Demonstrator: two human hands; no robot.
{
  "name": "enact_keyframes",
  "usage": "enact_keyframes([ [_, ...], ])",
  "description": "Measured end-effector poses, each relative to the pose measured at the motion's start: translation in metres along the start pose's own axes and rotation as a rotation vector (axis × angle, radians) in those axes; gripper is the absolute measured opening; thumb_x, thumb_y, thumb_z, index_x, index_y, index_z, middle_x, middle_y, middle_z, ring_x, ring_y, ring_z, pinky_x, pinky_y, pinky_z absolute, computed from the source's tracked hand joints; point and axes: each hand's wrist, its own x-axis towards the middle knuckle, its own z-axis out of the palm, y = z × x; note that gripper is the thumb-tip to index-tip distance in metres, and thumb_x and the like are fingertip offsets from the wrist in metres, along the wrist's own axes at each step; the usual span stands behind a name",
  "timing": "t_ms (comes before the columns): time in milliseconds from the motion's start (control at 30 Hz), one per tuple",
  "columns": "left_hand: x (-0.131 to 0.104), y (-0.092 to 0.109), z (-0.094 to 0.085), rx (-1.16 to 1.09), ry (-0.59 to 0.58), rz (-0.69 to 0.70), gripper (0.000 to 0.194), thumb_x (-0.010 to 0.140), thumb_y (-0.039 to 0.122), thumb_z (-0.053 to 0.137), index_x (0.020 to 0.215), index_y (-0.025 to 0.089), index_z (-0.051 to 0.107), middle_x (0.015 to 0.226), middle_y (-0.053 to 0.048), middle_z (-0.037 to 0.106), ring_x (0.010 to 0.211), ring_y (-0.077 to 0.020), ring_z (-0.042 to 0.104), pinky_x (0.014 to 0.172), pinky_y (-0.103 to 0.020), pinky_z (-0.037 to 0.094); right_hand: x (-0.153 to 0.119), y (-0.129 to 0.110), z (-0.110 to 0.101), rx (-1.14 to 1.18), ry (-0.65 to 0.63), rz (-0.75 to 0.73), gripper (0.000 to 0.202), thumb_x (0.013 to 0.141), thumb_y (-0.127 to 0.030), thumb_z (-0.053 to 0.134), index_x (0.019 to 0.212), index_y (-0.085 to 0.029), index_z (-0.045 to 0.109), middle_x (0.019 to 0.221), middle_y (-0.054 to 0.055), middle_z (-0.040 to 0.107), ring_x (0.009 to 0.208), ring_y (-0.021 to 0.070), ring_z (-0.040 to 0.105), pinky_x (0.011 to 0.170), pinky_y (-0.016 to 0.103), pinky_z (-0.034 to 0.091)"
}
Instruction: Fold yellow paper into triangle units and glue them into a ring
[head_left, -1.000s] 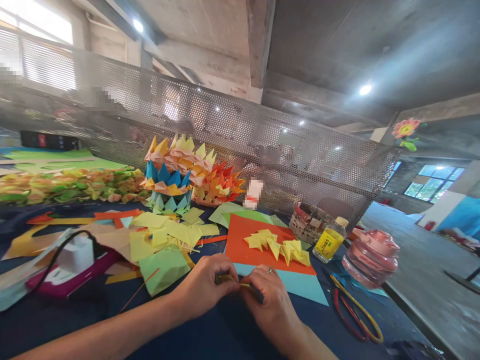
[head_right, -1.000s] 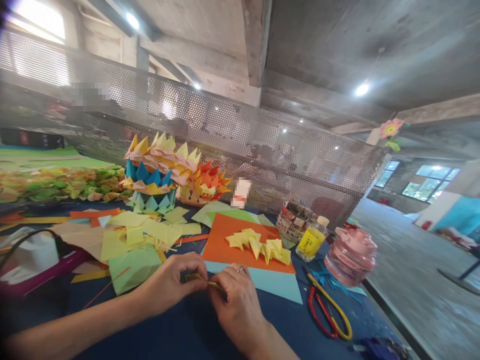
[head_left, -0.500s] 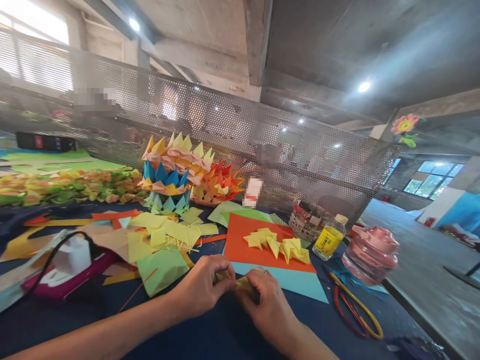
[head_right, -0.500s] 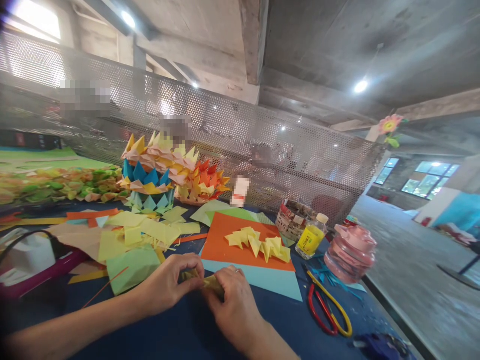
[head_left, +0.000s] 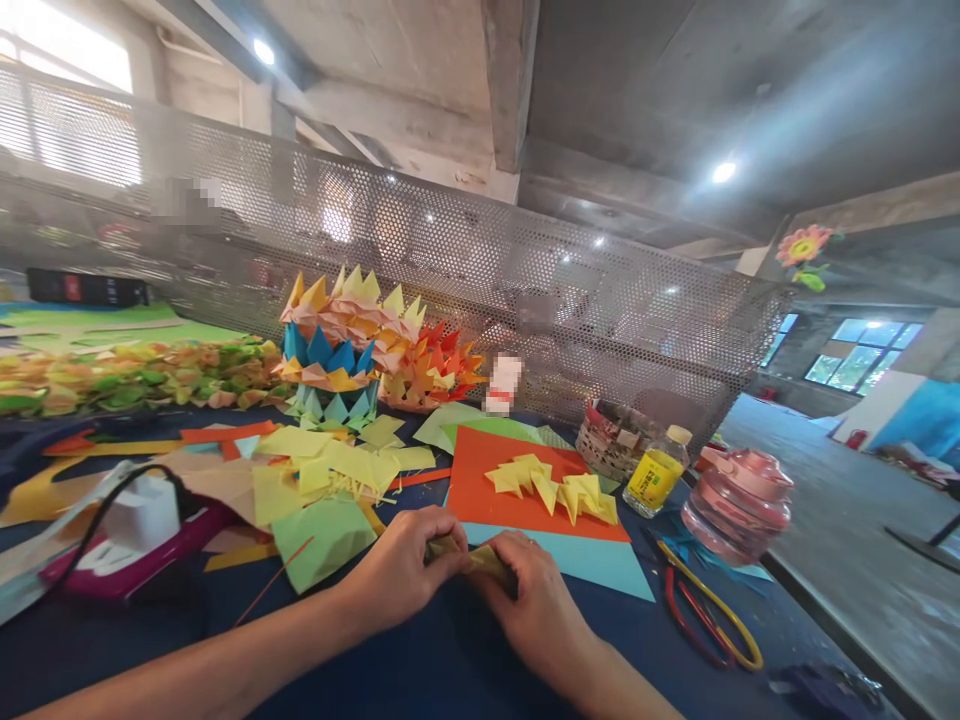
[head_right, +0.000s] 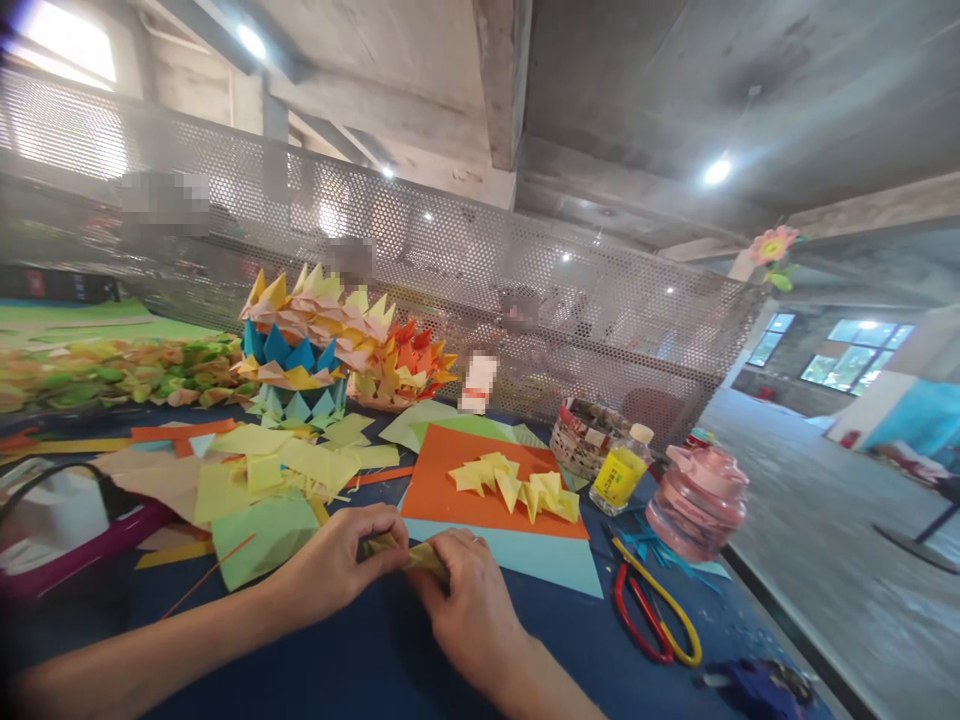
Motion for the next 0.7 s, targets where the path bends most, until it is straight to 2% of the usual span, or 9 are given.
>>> enact_keyframes([
  [200, -0.0006, -0.0019, 0.0012, -0.025, -0.004, -0.007, 0.016, 0.076, 0.031, 0.057, 0.069, 0.016, 0.061, 0.07, -0.001, 0.06, 0.07, -0.0165, 0.053, 0.068, -0.026, 0.038, -0.0011, -0.0003, -0.0001, -0.033, 0.005, -0.001, 0.023, 0.087, -0.025, 0.055, 0.068, -0.019, 0.045, 0.07, -0.001, 0.054, 0.067, 0.0136, 0.049, 0.062, 0.025, 0.032],
  [367, -0.0009, -0.0006, -0.0007, -0.009, -0.07, -0.023, 0.019, 0.078, 0.035, 0.055, 0.073, 0.017, 0.059, 0.069, 0.0, 0.058, 0.066, -0.0156, 0.051, 0.063, -0.025, 0.038, -0.0015, 0.0019, -0.001, -0.041, 0.013, -0.037, 0.017, 0.086, -0.021, 0.055, 0.071, -0.019, 0.047, 0.074, 0.0, 0.057, 0.071, 0.0148, 0.051, 0.064, 0.025, 0.034],
  [433, -0.0019, 0.0011, -0.0021, 0.017, -0.094, 0.002, 0.016, 0.078, 0.033, 0.056, 0.08, 0.018, 0.059, 0.072, 0.001, 0.059, 0.065, -0.015, 0.051, 0.062, -0.024, 0.037, -0.001, 0.0038, -0.0004, -0.028, 0.012, -0.016, 0.013, 0.085, -0.019, 0.055, 0.074, -0.019, 0.049, 0.076, 0.0, 0.058, 0.073, 0.0152, 0.053, 0.065, 0.025, 0.035],
  [567, -0.0041, 0.0042, -0.0032, 0.012, -0.121, 0.076, 0.03, 0.074, 0.027, 0.062, 0.102, 0.021, 0.054, 0.094, 0.0, 0.064, 0.083, -0.0172, 0.057, 0.075, -0.025, 0.041, -0.0006, 0.0054, 0.0007, -0.003, 0.019, 0.025, 0.006, 0.084, -0.015, 0.054, 0.08, -0.019, 0.053, 0.079, 0.001, 0.061, 0.074, 0.0158, 0.054, 0.067, 0.026, 0.036],
  [633, -0.0043, 0.0045, -0.003, 0.012, -0.113, 0.094, 0.029, 0.075, 0.026, 0.061, 0.103, 0.021, 0.054, 0.099, -0.001, 0.064, 0.089, -0.0181, 0.058, 0.08, -0.026, 0.041, -0.0011, 0.0039, 0.0001, 0.012, 0.016, 0.021, 0.006, 0.083, -0.013, 0.054, 0.082, -0.019, 0.055, 0.082, 0.002, 0.062, 0.076, 0.0164, 0.055, 0.067, 0.026, 0.037],
  [700, -0.0036, 0.0042, -0.0028, 0.031, -0.088, 0.084, 0.021, 0.079, 0.028, 0.056, 0.098, 0.02, 0.056, 0.094, -0.001, 0.065, 0.084, -0.0176, 0.058, 0.078, -0.026, 0.041, -0.0021, 0.0012, -0.001, 0.029, 0.01, 0.014, 0.006, 0.082, -0.014, 0.053, 0.085, -0.019, 0.055, 0.084, 0.003, 0.063, 0.078, 0.0171, 0.056, 0.069, 0.027, 0.038],
])
